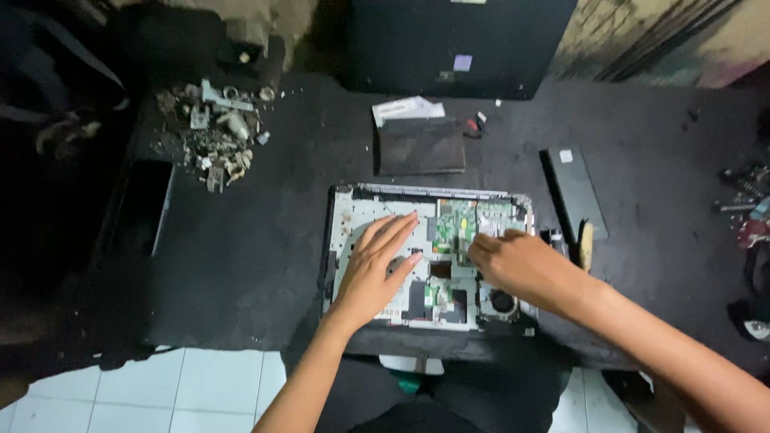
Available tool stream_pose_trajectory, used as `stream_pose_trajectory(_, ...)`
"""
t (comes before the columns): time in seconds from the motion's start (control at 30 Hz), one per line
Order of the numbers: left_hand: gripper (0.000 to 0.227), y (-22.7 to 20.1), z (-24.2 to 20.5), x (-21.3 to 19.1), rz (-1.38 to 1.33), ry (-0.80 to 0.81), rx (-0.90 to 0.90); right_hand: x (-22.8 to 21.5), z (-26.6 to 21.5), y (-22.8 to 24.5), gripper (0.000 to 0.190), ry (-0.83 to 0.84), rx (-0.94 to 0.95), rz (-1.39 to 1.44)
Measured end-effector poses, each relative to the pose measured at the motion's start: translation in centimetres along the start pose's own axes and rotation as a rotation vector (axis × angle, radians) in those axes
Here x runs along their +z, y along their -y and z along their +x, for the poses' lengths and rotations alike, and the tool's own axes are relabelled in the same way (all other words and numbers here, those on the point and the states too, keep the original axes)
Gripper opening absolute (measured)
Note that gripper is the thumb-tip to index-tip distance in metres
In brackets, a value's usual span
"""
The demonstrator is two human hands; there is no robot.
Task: The person uses a screwdriver to remove screws from the back of a laptop and then lifts off the back cover. They then use a brush to clean the laptop battery and the internal components of the laptop.
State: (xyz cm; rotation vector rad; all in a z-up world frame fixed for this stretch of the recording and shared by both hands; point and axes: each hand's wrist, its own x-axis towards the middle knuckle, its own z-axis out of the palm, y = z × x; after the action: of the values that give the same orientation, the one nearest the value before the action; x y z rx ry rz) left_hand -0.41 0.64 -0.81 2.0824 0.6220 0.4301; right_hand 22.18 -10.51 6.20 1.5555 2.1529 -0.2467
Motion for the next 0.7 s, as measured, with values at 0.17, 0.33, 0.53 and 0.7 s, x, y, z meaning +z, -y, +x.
stream_pose_trajectory(0.17,0.052,-0.3,0.0,-0.3,-0.01,0.031,-0.024,1.0,0.2,0.0,0.021,-0.004,-0.132,-0.05)
stream_pose_trajectory(0.33,0.052,0.4,-0.2,0.0,0.014,0.017,-0.017,2.1,0.3,-0.2,0.023,0.021,-0.071,0.094)
stream_pose_trajectory(0.53,0.05,0.8,-0.3,0.4,0.004,-0.003,-0.007,1.1,0.4,0.0,0.023,0.055,-0.085,0.023)
stream_pose_trajectory(0.7,0.05,0.8,-0.1,0.4,0.009,-0.04,0.039,1.9,0.7,-0.5,0.024,0.07,-0.063,0.025)
